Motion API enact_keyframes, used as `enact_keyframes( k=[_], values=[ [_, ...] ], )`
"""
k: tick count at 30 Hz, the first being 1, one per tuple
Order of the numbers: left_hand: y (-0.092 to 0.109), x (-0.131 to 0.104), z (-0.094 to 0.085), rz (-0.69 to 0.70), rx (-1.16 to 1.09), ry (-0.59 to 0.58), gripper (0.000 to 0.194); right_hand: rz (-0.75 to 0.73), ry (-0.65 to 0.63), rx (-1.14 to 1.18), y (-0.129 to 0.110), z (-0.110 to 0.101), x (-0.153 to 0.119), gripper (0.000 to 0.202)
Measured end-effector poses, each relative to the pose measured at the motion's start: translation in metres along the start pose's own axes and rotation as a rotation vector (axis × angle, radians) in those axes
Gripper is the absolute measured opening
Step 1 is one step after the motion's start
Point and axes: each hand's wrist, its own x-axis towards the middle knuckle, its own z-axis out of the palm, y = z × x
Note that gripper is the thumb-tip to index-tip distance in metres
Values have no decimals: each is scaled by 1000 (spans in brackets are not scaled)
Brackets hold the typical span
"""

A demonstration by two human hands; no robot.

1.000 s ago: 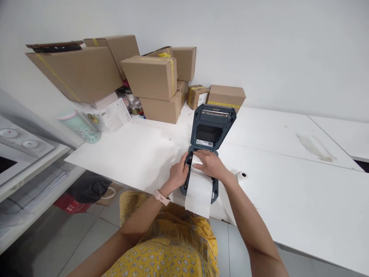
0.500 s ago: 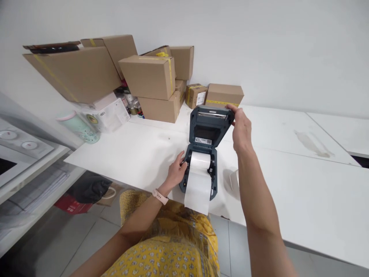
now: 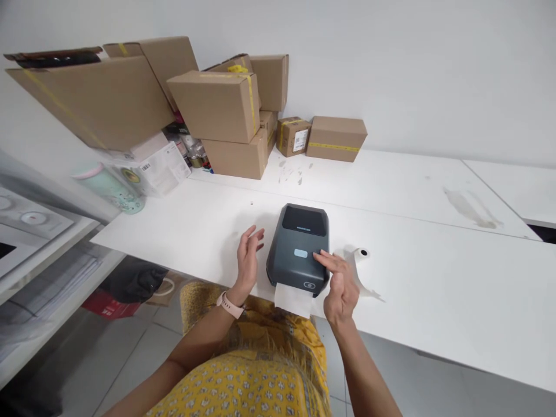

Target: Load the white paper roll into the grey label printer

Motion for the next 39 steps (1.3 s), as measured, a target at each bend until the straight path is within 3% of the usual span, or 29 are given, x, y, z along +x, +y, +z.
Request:
enact_keyframes(
  k=[3, 8, 11, 15, 19, 23, 26, 29, 31, 36, 39],
  values=[
    [25, -6, 8, 346, 191, 39, 44, -9, 117, 13, 4, 10, -3, 46],
    [60, -2, 27, 917, 482, -67, 49, -33, 221, 10, 6, 21, -1, 47],
    [63, 5, 37, 1057, 560, -108, 53, -53, 230, -16, 7, 22, -4, 48],
    [54, 8, 44, 1075, 638, -215, 58, -54, 240, -17, 10, 22, -8, 48],
    [51, 5, 48, 908, 713, -418, 61, -46, 259, 22, 12, 25, -15, 44],
    [58, 5, 52, 685, 695, -613, 67, 113, 212, -26, 8, 29, -27, 26],
    [61, 8, 55, 612, 644, -674, 74, 451, 142, 29, -2, 29, -34, 59],
    [58, 10, 53, 542, 630, -652, 85, 908, 18, 164, -12, 23, -36, 87],
    [54, 9, 49, 426, 599, -594, 95, 1106, -65, 264, -17, 17, -33, 96],
    [39, -3, 30, -168, 232, -410, 118, 1193, -188, 497, -17, 1, -18, 99],
    [37, -10, 18, -453, -60, -433, 118, 1240, -300, 541, -15, -8, -5, 98]
  ],
)
